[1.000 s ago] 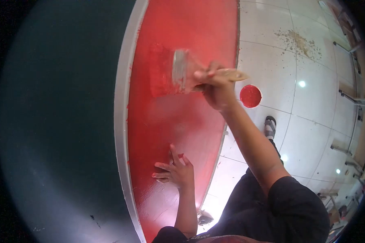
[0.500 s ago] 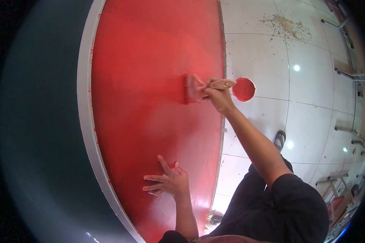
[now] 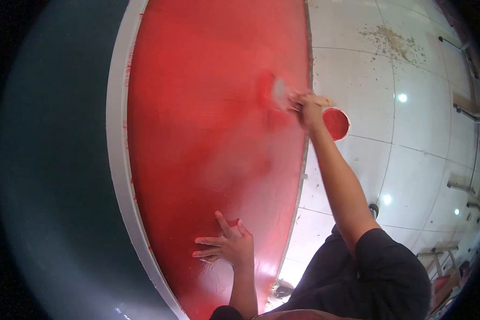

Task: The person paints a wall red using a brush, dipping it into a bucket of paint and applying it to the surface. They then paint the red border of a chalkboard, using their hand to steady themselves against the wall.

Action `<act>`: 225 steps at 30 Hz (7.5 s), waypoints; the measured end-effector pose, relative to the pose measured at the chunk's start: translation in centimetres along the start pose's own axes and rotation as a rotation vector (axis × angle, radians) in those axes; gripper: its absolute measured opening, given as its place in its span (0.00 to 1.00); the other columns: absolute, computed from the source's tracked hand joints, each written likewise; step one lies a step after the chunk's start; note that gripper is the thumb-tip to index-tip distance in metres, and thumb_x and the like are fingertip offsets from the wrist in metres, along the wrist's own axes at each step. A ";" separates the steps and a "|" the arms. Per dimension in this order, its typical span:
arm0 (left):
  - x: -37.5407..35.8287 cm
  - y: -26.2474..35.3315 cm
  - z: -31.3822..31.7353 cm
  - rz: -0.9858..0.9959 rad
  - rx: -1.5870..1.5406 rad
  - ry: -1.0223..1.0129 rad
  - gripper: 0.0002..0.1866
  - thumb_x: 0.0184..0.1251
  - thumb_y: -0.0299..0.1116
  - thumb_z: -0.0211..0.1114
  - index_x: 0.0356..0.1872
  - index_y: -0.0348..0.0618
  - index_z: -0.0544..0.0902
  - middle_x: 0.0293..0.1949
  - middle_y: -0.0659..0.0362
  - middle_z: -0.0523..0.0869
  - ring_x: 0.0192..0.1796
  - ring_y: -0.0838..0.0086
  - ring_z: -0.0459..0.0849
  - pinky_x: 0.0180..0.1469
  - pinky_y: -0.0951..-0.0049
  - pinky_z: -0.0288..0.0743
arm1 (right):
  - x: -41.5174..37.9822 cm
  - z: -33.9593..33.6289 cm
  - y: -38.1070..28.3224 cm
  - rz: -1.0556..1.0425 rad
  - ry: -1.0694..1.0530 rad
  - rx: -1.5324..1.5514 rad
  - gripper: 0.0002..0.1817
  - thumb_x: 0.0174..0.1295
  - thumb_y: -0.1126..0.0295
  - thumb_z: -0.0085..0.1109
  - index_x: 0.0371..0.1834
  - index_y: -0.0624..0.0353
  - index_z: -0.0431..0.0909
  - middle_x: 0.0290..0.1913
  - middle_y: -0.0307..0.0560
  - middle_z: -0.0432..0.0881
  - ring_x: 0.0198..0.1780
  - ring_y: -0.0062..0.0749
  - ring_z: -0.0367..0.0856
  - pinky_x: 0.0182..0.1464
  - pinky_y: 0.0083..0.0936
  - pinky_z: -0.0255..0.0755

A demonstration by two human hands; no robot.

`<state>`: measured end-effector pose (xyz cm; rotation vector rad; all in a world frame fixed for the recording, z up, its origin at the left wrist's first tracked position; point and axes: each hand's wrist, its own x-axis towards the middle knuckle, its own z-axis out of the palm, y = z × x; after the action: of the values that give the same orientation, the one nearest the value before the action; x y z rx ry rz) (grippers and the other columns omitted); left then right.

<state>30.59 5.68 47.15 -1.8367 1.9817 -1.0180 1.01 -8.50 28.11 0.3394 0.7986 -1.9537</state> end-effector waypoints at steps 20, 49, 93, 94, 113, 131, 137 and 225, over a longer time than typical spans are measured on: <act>0.0 0.2 -0.7 -0.020 -0.033 -0.069 0.48 0.55 0.56 0.68 0.75 0.79 0.49 0.71 0.30 0.19 0.64 0.08 0.27 0.49 0.11 0.47 | -13.2 9.2 -5.0 0.081 -0.456 0.155 0.13 0.57 0.82 0.61 0.23 0.53 0.68 0.31 0.45 0.81 0.36 0.35 0.86 0.38 0.35 0.85; -0.3 -0.2 0.9 0.002 0.044 -0.026 0.47 0.55 0.57 0.66 0.75 0.83 0.48 0.70 0.30 0.16 0.63 0.08 0.27 0.46 0.12 0.54 | -15.9 7.8 -5.1 -0.092 -0.082 -0.146 0.11 0.56 0.86 0.59 0.25 0.57 0.70 0.37 0.53 0.84 0.36 0.39 0.86 0.43 0.43 0.83; -0.1 0.1 0.9 0.018 0.075 0.026 0.49 0.56 0.61 0.63 0.76 0.79 0.43 0.70 0.28 0.18 0.64 0.12 0.19 0.48 0.09 0.44 | -18.8 8.6 -7.1 -0.128 -0.670 -0.029 0.15 0.63 0.87 0.55 0.25 0.54 0.66 0.42 0.55 0.82 0.44 0.36 0.84 0.42 0.31 0.81; -0.2 0.1 0.8 0.010 0.070 0.013 0.49 0.56 0.60 0.63 0.76 0.79 0.44 0.70 0.28 0.18 0.64 0.12 0.19 0.49 0.09 0.43 | -19.5 10.6 -7.2 -0.081 -0.642 0.088 0.16 0.62 0.87 0.54 0.25 0.53 0.64 0.40 0.53 0.81 0.44 0.36 0.84 0.42 0.31 0.82; -0.1 0.3 0.4 -0.037 -0.022 -0.026 0.55 0.49 0.52 0.73 0.75 0.82 0.44 0.70 0.31 0.16 0.65 0.12 0.21 0.50 0.09 0.39 | -16.4 -8.8 3.8 0.116 0.244 -0.335 0.09 0.55 0.81 0.58 0.32 0.54 0.69 0.34 0.39 0.76 0.37 0.27 0.79 0.38 0.30 0.79; 0.3 0.7 0.2 -0.051 0.039 -0.032 0.52 0.54 0.59 0.67 0.75 0.84 0.41 0.68 0.30 0.13 0.62 0.12 0.15 0.44 0.07 0.45 | -25.7 -27.5 2.0 0.099 0.532 -0.762 0.05 0.53 0.80 0.57 0.29 0.58 0.72 0.32 0.40 0.76 0.34 0.23 0.76 0.35 0.19 0.72; 0.3 0.8 0.2 -0.059 0.042 -0.029 0.52 0.53 0.59 0.68 0.75 0.84 0.41 0.68 0.31 0.13 0.62 0.11 0.17 0.43 0.07 0.46 | -24.0 -26.0 -0.5 0.190 0.459 -0.780 0.06 0.52 0.81 0.57 0.32 0.59 0.75 0.32 0.38 0.76 0.35 0.23 0.75 0.36 0.21 0.71; -15.0 56.3 21.5 0.655 -0.959 -0.279 0.37 0.58 0.37 0.71 0.67 0.39 0.65 0.63 0.41 0.72 0.67 0.49 0.69 0.67 0.54 0.63 | 23.1 -46.2 -12.6 -0.501 -0.209 0.082 0.22 0.61 0.74 0.59 0.57 0.55 0.64 0.50 0.47 0.79 0.52 0.39 0.80 0.53 0.43 0.76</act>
<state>3.00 10.83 -8.21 -1.2896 2.7932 0.4351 -25.61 10.28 -13.88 -0.0271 0.7128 -2.4450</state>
